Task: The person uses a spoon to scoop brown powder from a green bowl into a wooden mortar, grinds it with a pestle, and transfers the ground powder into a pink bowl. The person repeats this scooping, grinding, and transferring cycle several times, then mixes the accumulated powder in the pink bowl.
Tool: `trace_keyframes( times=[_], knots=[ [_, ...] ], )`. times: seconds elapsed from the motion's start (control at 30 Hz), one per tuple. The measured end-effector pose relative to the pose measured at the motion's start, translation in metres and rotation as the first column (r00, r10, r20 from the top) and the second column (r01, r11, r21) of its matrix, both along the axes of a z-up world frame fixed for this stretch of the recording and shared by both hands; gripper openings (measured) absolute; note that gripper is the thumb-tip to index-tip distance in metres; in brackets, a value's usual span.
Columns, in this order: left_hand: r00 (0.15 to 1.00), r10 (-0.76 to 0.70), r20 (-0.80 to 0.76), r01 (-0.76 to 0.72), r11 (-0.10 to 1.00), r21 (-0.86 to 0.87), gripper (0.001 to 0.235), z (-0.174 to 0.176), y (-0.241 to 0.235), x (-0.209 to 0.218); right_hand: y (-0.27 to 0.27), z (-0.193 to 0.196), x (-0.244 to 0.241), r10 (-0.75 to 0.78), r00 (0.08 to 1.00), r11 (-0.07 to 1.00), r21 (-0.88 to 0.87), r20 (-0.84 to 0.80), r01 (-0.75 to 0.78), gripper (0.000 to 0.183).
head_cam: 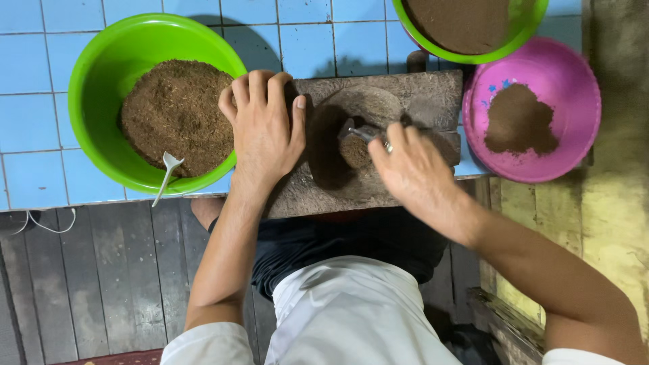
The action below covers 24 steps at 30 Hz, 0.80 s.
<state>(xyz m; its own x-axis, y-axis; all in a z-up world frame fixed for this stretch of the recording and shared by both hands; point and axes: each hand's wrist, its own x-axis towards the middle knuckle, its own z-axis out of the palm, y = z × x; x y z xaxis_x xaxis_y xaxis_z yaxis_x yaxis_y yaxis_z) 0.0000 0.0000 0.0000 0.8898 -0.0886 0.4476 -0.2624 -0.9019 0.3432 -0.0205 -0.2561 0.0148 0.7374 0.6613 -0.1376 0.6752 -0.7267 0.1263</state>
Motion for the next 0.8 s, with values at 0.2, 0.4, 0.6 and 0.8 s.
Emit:
trace_keyframes(
  times=[0.2, 0.4, 0.6, 0.8],
  knots=[
    [1.0, -0.001, 0.002, 0.001, 1.0, 0.005, 0.027, -0.002, 0.001, 0.001, -0.005, 0.004, -0.026, 0.059, 0.992, 0.998, -0.015, -0.114, -0.061, 0.016],
    [1.0, -0.001, -0.011, 0.001, 1.0, -0.018, 0.026, 0.001, 0.0, -0.002, -0.021, 0.004, -0.001, -0.058, 0.995, 0.998, -0.01, 0.083, 0.059, 0.01],
    [1.0, 0.004, 0.0, -0.004, 1.0, 0.003, 0.026, 0.003, -0.001, -0.004, -0.017, -0.017, -0.004, -0.029, 0.968, 0.994, -0.092, 0.248, 0.053, 0.016],
    [1.0, -0.003, 0.008, 0.003, 1.0, -0.007, 0.026, 0.003, -0.001, -0.005, -0.011, -0.004, -0.013, -0.12, 0.992, 0.992, -0.035, -0.031, 0.119, 0.029]
  ],
)
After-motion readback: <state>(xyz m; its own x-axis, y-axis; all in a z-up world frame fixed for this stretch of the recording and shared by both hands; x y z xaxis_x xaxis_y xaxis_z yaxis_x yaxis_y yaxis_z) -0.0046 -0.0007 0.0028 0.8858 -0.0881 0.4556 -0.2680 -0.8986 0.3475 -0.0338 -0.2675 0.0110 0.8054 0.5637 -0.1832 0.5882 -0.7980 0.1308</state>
